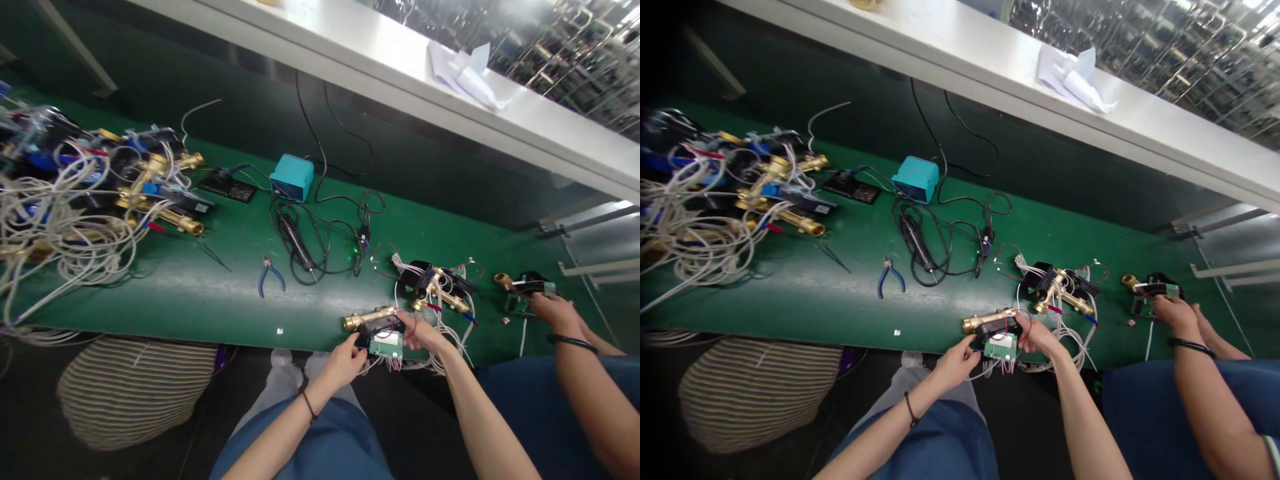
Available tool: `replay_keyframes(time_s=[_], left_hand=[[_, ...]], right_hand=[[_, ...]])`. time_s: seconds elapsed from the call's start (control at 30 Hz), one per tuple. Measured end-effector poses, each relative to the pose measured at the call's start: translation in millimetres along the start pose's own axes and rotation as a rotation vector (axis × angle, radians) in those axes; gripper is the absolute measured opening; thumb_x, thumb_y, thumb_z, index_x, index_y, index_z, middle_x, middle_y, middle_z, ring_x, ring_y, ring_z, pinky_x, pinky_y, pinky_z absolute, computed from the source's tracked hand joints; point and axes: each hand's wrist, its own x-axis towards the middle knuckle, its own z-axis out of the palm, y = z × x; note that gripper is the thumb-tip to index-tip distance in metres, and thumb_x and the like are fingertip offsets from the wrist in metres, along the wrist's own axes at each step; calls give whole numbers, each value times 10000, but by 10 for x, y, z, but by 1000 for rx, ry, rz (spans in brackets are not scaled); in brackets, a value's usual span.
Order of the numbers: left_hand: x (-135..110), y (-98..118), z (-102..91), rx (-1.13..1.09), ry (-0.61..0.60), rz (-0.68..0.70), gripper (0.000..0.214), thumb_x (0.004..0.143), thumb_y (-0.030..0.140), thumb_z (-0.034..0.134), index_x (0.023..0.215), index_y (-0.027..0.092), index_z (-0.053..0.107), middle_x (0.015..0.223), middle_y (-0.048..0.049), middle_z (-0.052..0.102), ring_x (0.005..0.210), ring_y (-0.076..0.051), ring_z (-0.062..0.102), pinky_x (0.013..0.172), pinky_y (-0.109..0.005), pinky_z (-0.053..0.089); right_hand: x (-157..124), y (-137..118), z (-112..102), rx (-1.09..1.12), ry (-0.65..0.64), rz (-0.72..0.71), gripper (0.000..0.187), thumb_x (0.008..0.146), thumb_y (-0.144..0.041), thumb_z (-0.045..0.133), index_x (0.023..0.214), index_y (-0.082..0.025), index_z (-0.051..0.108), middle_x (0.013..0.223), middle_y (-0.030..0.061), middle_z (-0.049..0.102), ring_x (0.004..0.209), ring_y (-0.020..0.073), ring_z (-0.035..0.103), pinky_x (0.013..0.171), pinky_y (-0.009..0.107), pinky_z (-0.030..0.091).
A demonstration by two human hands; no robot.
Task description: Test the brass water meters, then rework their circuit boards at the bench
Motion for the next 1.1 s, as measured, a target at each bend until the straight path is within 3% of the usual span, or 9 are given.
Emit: replay_keyframes(time_s=[0.1,0.27,0.4,0.53,0.67,0.83,0.97,1.1], left_hand=[[-27,-50,3,111,39,118,376,846,308,522,1189,159,548,1017,-106,601,992,-252,585,924,-347,408],[63,-112,62,221,22,183,330,870,308,515,1170,171,529,1165,-134,555,1088,-279,557,944,-365,404],[104,-78,22,254,34,183,261,897,312,472,1104,170,544,1075,-150,621,1005,-316,603,869,-403,433],[-81,-13,-239,240,138,161,198,903,328,436,962,202,576,935,-141,663,909,-319,634,779,-379,445],[-513,-102,-737,197,275,83,194,897,334,408,894,226,569,809,-118,673,790,-279,653,699,-338,440],[-1028,-515,-1639,140,422,-55,341,898,428,306,975,187,534,623,-71,655,554,-244,630,583,-318,441],[-1177,-891,-2439,102,543,-138,363,851,465,303,977,185,497,643,-79,686,574,-257,658,597,-321,469],[-1156,-1030,-3029,103,634,-164,214,730,437,399,794,259,499,577,-39,683,658,-287,686,632,-325,482]], right_hand=[[23,77,-31,85,-106,-43,672,802,-734,273,555,-175,555,433,31,523,367,109,432,388,250,333],[121,190,-47,155,-103,-155,551,754,-707,425,857,-191,591,448,-63,437,407,90,367,428,227,287],[164,120,-29,112,-59,-213,549,780,-708,356,809,-203,570,419,-62,385,408,109,355,442,253,287],[150,-243,97,-6,-17,-292,546,804,-694,321,538,-227,419,399,-30,360,418,115,344,449,277,261],[91,-894,527,-104,-21,-424,570,810,-686,335,481,-220,314,442,-32,294,462,101,272,464,282,196],[101,-2009,1412,-181,-100,-578,582,853,-636,318,478,-196,390,472,-31,323,482,88,291,484,275,203],[208,-2875,2091,-257,-161,-639,589,866,-620,340,530,-169,516,485,-31,415,485,81,360,489,245,258],[309,-3365,2485,-341,-146,-573,622,860,-650,324,618,-156,614,551,4,559,546,103,504,515,231,360]])
